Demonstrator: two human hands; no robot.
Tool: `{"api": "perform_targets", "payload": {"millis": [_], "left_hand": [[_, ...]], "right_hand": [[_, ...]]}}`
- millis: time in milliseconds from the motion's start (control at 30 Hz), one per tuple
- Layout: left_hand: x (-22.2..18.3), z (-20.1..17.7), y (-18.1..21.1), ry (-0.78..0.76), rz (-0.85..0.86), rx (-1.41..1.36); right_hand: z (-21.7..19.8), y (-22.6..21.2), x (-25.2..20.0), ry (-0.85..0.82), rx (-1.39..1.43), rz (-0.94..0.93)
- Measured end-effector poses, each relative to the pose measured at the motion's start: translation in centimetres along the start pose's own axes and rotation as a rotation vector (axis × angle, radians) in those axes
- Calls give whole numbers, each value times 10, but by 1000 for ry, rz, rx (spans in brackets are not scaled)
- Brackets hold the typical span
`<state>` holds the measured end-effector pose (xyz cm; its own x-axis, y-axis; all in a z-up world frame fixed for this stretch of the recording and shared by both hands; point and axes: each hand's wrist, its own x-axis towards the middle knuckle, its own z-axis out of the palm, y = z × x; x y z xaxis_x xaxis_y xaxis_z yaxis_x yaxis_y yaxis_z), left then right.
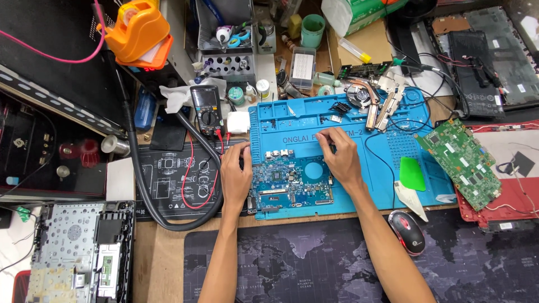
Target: Repairing a laptop motherboard using a heat gun, probe, and cleaning cloth
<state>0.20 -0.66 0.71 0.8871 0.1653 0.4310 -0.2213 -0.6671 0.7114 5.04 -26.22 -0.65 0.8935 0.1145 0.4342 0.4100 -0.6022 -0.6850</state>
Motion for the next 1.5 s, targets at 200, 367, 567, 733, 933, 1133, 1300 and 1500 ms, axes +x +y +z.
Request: {"api": "perform_targets", "payload": {"millis": [200, 367, 567, 733, 933, 1133, 1300, 1500], "left_hand": [[0, 1, -2, -6, -18, -16], [1, 3, -4, -2, -10, -5], [-1, 2, -5, -5, -8, -10], [0, 2, -4, -11, -12, -17], [-1, 3, -6, -16, -32, -20], [-1, 4, -7, -23, -30, -8], [-1, 4, -9, -24, -16, -8], [-1, 5, -11, -17, -7, -5]], "right_hand": [[1, 0, 1, 4, -6, 10], [0, -1, 2, 8, -2, 17], [-1, -1, 0, 19, -21, 22], [-3, -5, 0, 29, -20, 37], [-3, -3, -1, 53, -37, 64], [-2, -1, 0, 45, -29, 85], [0, 2, -1, 48, -54, 64], [-1, 0, -1, 40, -44, 76]]}}
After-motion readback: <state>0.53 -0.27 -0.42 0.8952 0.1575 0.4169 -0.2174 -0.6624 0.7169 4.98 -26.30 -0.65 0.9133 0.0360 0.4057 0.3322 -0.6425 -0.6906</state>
